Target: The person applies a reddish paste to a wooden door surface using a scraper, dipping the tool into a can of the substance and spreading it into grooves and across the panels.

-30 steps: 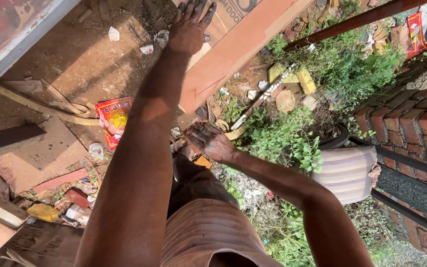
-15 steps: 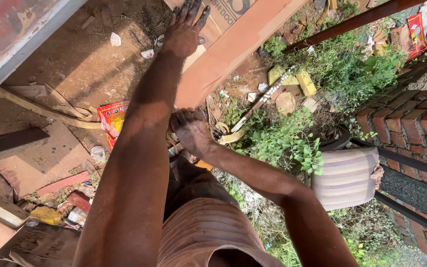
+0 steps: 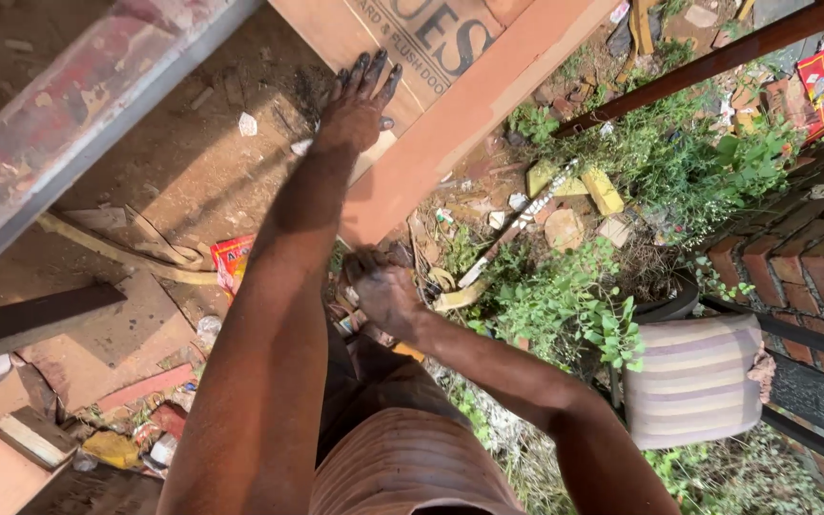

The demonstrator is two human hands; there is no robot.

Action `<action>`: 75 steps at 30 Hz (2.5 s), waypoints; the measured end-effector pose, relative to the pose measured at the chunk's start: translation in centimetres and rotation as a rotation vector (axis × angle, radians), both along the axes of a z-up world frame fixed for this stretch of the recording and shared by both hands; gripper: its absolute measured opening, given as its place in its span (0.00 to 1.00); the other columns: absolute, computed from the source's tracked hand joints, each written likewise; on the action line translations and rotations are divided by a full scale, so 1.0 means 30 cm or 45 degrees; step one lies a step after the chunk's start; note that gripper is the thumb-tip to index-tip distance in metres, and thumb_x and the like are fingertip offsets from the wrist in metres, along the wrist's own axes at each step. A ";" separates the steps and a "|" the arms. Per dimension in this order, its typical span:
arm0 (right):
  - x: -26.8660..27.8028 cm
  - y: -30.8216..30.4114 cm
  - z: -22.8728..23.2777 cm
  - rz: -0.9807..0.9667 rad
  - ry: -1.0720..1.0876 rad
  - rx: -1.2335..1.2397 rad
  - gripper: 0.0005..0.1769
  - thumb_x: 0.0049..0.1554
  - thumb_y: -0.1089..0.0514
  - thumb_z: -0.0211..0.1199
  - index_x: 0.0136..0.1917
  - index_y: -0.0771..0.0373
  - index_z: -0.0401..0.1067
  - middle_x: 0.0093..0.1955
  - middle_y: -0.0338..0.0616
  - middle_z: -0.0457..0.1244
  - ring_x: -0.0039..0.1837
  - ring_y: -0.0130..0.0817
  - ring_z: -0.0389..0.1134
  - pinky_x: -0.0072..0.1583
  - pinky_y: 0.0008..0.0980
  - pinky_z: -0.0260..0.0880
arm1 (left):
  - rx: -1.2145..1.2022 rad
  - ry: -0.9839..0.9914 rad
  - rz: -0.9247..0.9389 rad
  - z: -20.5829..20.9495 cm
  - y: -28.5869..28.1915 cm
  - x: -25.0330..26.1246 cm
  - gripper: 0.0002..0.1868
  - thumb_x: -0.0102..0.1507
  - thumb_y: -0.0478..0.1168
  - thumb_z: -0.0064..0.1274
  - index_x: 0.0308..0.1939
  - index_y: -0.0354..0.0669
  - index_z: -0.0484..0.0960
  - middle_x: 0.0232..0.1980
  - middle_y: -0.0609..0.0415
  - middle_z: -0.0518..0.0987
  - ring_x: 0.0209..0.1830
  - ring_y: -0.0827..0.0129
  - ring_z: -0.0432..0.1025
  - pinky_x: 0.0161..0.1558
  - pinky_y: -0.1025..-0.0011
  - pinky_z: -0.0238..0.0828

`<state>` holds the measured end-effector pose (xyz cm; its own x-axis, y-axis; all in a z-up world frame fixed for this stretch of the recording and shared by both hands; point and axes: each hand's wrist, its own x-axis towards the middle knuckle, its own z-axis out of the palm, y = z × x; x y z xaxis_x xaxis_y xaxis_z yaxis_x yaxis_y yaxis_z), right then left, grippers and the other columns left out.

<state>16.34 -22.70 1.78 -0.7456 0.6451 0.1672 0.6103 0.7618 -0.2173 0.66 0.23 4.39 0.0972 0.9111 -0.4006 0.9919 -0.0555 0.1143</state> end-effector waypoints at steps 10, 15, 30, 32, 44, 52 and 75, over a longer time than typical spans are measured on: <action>0.334 0.292 -0.009 -0.084 -0.173 0.559 0.50 0.38 0.78 0.55 0.72 0.48 0.67 0.73 0.38 0.63 0.73 0.36 0.66 0.71 0.38 0.69 | 0.024 0.028 -0.050 0.017 0.006 0.002 0.46 0.70 0.57 0.42 0.82 0.63 0.28 0.85 0.56 0.23 0.85 0.57 0.23 0.81 0.52 0.22; 0.381 0.341 -0.010 -0.181 0.080 0.190 0.47 0.44 0.78 0.51 0.76 0.53 0.61 0.73 0.45 0.62 0.62 0.42 0.71 0.48 0.37 0.74 | 0.038 0.039 -0.065 0.022 0.006 0.009 0.44 0.72 0.53 0.40 0.83 0.64 0.28 0.85 0.57 0.22 0.85 0.57 0.21 0.79 0.51 0.18; 0.130 0.104 0.035 0.071 0.004 0.101 0.19 0.58 0.51 0.63 0.50 0.71 0.74 0.46 0.55 0.67 0.47 0.44 0.68 0.50 0.42 0.73 | -0.047 0.062 -0.033 0.045 0.013 0.031 0.44 0.71 0.56 0.38 0.82 0.64 0.27 0.85 0.56 0.22 0.84 0.58 0.20 0.80 0.56 0.20; 0.158 0.133 0.037 0.197 -0.118 -0.037 0.16 0.57 0.57 0.62 0.55 0.68 0.74 0.47 0.51 0.67 0.48 0.43 0.68 0.51 0.41 0.72 | -0.098 0.120 -0.016 0.066 0.012 0.044 0.44 0.71 0.56 0.38 0.82 0.66 0.27 0.85 0.58 0.21 0.85 0.60 0.20 0.80 0.57 0.20; 0.640 0.786 -0.118 -0.223 -0.562 0.282 0.52 0.47 0.69 0.45 0.84 0.49 0.41 0.85 0.39 0.41 0.85 0.40 0.35 0.78 0.54 0.25 | -0.193 0.246 0.010 0.096 0.033 0.081 0.46 0.69 0.56 0.42 0.81 0.67 0.27 0.85 0.59 0.22 0.85 0.61 0.21 0.81 0.56 0.22; 0.807 1.204 -0.053 -0.778 0.314 0.296 0.35 0.62 0.68 0.44 0.82 0.63 0.58 0.72 0.54 0.62 0.80 0.43 0.64 0.86 0.53 0.41 | -0.118 0.165 -0.017 0.041 0.040 0.046 0.45 0.69 0.54 0.42 0.82 0.64 0.32 0.85 0.57 0.25 0.85 0.59 0.24 0.80 0.56 0.24; 0.758 1.255 0.042 -0.524 0.494 0.060 0.34 0.50 0.60 0.61 0.71 0.49 0.66 0.69 0.43 0.65 0.75 0.39 0.63 0.79 0.56 0.49 | -0.003 0.143 -0.036 -0.020 0.031 0.020 0.46 0.67 0.54 0.45 0.82 0.64 0.34 0.86 0.53 0.30 0.86 0.55 0.27 0.80 0.55 0.28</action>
